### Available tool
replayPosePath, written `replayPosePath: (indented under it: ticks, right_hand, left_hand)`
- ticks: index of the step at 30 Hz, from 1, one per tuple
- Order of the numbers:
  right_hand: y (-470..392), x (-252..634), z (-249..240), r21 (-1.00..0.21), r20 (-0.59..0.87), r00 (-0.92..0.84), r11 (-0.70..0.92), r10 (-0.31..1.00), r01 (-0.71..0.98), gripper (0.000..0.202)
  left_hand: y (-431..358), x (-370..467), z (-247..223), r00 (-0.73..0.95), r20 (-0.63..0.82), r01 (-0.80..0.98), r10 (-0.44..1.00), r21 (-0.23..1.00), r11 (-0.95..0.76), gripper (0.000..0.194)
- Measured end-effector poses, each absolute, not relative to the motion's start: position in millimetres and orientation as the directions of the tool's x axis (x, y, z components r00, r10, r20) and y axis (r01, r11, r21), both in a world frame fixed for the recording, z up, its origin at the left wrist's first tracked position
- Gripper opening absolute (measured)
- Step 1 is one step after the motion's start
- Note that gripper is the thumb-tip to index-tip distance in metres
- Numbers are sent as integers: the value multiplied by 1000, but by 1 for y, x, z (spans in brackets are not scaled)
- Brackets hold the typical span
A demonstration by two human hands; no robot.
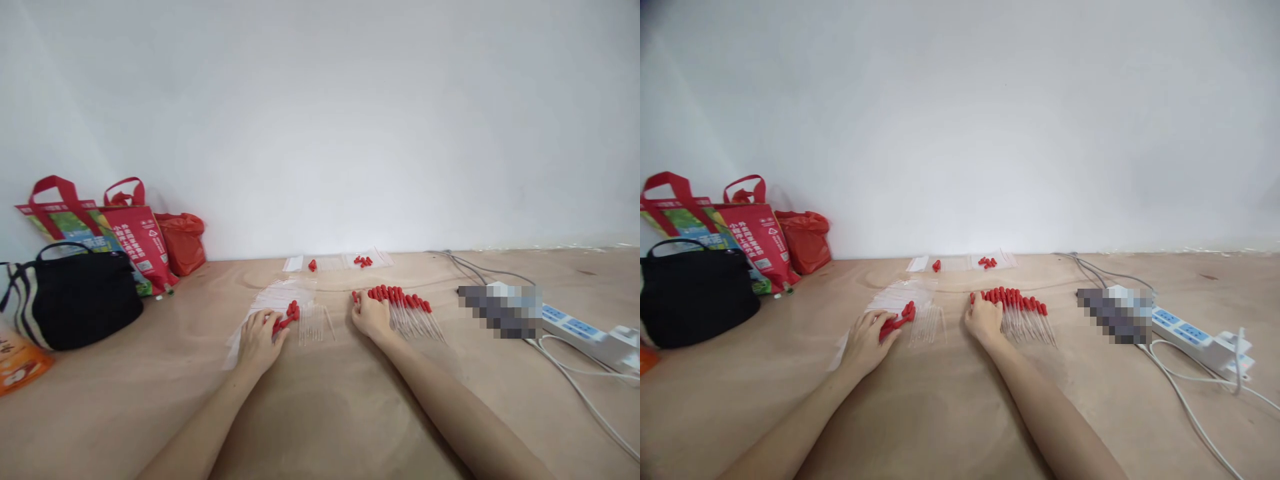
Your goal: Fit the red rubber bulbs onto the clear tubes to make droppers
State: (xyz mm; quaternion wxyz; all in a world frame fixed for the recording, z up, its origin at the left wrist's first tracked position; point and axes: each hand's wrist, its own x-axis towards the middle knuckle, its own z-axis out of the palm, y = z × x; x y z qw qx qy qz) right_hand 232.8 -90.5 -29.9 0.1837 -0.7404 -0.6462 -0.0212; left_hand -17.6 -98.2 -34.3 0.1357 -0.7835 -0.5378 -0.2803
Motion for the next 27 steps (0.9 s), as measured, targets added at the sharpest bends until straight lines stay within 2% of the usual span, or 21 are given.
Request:
replayPosePath:
  ticks: [4, 8, 13, 16, 21, 24, 27]
  right_hand:
    - [-94, 232, -33, -210, 270, 142, -86, 952, 974, 23]
    - [-101, 219, -29, -225, 301, 68, 2, 951, 974, 25]
    - [-104, 185, -30, -220, 243, 30, 25, 970, 975, 31]
    - [-102, 172, -32, -198, 235, 49, -2, 971, 980, 29]
    - [-107, 176, -32, -190, 240, 61, -15, 969, 982, 25]
    - [-119, 195, -36, -175, 339, 29, 33, 940, 984, 24]
    - [-136, 224, -47, -181, 506, -69, 185, 859, 966, 24]
  left_hand:
    - [-95, -17, -38, 269, 585, 920, 765, 78, -383, 14]
    - [-91, -15, -40, 246, 578, 930, 778, 84, -357, 6]
    - [-98, -12, -33, 212, 648, 929, 732, 99, -356, 7]
    - [-107, -7, -25, 262, 652, 880, 712, 142, -454, 8]
    - [-126, 13, -17, 487, 566, 670, 665, 246, -700, 9]
    - [-135, 23, -19, 594, 491, 590, 637, 273, -760, 9]
    - [-141, 29, -24, 626, 429, 599, 651, 270, -754, 11]
